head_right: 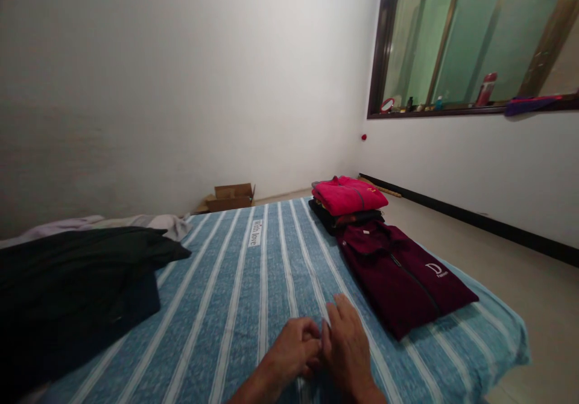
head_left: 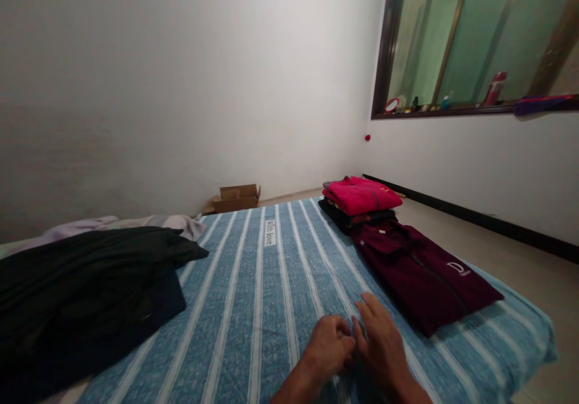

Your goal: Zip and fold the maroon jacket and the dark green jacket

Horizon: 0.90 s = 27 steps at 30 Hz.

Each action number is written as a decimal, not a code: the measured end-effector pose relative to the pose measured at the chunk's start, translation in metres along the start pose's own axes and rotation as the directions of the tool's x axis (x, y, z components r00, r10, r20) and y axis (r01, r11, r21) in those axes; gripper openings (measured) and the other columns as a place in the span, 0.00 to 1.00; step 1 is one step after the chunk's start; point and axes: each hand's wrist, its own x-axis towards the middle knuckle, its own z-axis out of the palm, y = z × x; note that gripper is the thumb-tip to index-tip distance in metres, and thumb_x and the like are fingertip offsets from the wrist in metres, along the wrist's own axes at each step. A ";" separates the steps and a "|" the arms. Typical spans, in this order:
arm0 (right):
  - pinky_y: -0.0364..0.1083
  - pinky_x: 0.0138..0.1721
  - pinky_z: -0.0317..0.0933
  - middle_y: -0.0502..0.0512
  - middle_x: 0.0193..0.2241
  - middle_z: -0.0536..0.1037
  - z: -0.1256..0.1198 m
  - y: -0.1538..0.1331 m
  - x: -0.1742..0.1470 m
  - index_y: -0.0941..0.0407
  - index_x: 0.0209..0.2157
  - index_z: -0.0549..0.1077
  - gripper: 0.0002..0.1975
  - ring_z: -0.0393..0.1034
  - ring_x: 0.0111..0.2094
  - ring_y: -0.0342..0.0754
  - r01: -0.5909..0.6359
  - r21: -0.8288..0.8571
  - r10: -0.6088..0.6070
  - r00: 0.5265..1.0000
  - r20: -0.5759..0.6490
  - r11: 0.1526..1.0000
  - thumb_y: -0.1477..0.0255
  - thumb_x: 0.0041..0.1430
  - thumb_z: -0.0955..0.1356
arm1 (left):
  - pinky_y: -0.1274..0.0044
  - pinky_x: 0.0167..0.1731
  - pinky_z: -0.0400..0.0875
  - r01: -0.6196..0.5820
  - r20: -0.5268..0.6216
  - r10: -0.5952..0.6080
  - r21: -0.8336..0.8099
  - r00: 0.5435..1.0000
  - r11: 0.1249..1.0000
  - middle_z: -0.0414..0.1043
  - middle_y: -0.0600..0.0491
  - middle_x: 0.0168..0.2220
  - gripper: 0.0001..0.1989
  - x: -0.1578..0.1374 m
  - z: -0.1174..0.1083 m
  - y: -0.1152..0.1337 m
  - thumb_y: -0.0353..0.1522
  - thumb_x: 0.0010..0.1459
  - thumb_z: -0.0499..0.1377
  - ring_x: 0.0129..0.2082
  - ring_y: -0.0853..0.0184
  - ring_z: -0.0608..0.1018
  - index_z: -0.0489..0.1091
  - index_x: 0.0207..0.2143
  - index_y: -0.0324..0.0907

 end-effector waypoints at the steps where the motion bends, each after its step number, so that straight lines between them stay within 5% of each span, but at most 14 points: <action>1: 0.51 0.50 0.60 0.64 0.46 0.72 0.003 -0.013 0.000 0.60 0.42 0.70 0.14 0.64 0.50 0.53 0.018 0.033 -0.019 1.000 0.023 0.999 0.74 0.57 0.60 | 0.83 0.17 0.59 -0.013 -0.032 0.015 0.052 0.999 0.999 0.68 0.57 0.20 0.05 -0.006 -0.013 -0.002 0.26 0.45 0.54 0.19 0.71 0.72 0.61 0.28 0.40; 4: 0.51 0.50 0.59 0.63 0.47 0.72 0.008 -0.047 0.007 0.60 0.43 0.71 0.14 0.63 0.51 0.54 0.048 0.117 -0.059 0.993 0.100 0.992 0.76 0.56 0.60 | 0.80 0.19 0.63 -0.076 -0.127 0.108 0.231 0.986 0.970 0.69 0.56 0.20 0.04 -0.027 -0.052 -0.007 0.28 0.47 0.53 0.22 0.68 0.75 0.62 0.29 0.40; 7: 0.53 0.54 0.55 0.62 0.51 0.69 0.009 -0.075 0.019 0.58 0.47 0.69 0.16 0.59 0.55 0.54 0.037 0.195 -0.075 0.979 0.190 0.980 0.73 0.56 0.62 | 0.76 0.30 0.69 -0.154 -0.241 0.291 0.462 0.926 0.873 0.73 0.53 0.26 0.06 -0.045 -0.090 -0.012 0.31 0.51 0.51 0.29 0.65 0.77 0.66 0.31 0.40; 11: 0.55 0.57 0.49 0.60 0.57 0.63 0.014 -0.102 0.026 0.57 0.52 0.66 0.23 0.51 0.59 0.56 -0.010 0.266 -0.091 0.926 0.365 0.964 0.65 0.56 0.65 | 0.69 0.52 0.60 0.055 -0.396 0.404 0.767 0.825 0.639 0.68 0.43 0.51 0.20 -0.059 -0.129 -0.032 0.34 0.54 0.49 0.53 0.59 0.69 0.66 0.48 0.37; 15: 0.56 0.58 0.45 0.61 0.59 0.59 0.025 -0.113 0.016 0.56 0.55 0.64 0.27 0.49 0.60 0.57 -0.001 0.300 -0.161 0.842 0.515 0.954 0.57 0.57 0.62 | 0.61 0.59 0.44 0.223 -0.374 0.336 0.884 0.864 0.412 0.47 0.41 0.63 0.33 -0.064 -0.147 -0.062 0.43 0.54 0.49 0.63 0.55 0.49 0.56 0.59 0.32; 21: 0.59 0.55 0.50 0.63 0.58 0.61 0.045 -0.106 -0.004 0.56 0.55 0.65 0.29 0.52 0.59 0.60 0.121 0.279 -0.247 0.845 0.474 0.953 0.54 0.59 0.59 | 0.59 0.60 0.38 0.239 -0.358 0.216 0.868 0.909 0.435 0.37 0.45 0.64 0.36 -0.076 -0.141 -0.072 0.47 0.56 0.45 0.64 0.57 0.41 0.48 0.62 0.36; 27: 0.61 0.53 0.52 0.63 0.56 0.63 0.062 -0.097 -0.017 0.56 0.53 0.67 0.30 0.55 0.57 0.61 0.207 0.258 -0.304 0.851 0.428 0.944 0.51 0.57 0.58 | 0.60 0.60 0.36 0.181 -0.366 0.248 0.816 0.897 0.549 0.41 0.45 0.64 0.34 -0.086 -0.135 -0.071 0.44 0.56 0.48 0.64 0.58 0.43 0.51 0.61 0.37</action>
